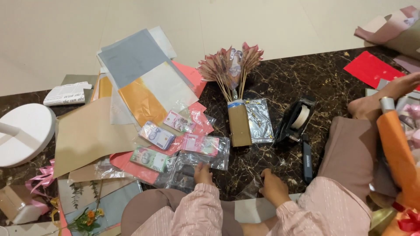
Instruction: Preparing a money bouquet by inserting currency bills into plastic sleeves and attaching them to sticks.
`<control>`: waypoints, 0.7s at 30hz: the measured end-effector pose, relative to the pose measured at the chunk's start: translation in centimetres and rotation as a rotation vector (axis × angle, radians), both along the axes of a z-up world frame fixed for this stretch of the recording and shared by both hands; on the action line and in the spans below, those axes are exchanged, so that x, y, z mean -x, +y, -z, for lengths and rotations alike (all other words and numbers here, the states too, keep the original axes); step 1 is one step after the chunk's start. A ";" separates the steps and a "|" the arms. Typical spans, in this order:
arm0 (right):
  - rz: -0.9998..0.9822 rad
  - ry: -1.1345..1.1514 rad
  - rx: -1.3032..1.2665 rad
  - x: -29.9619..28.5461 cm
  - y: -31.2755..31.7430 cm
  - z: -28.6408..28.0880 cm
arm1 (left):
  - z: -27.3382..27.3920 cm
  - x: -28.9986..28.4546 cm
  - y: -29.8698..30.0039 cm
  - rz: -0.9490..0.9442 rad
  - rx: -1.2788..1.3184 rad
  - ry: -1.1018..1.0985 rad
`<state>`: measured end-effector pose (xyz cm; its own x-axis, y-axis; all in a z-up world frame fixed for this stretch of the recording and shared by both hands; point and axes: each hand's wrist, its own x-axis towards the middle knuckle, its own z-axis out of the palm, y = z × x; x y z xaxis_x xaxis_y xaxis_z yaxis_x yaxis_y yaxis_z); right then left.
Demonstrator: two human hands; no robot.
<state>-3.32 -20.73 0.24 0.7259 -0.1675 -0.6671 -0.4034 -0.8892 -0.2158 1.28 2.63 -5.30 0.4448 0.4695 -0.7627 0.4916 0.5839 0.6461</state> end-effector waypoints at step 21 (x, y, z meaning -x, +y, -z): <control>1.022 -0.076 -1.706 2.6 -3.6 -1.3 | -10.7 6.0 -3.7 0.720 0.311 -0.254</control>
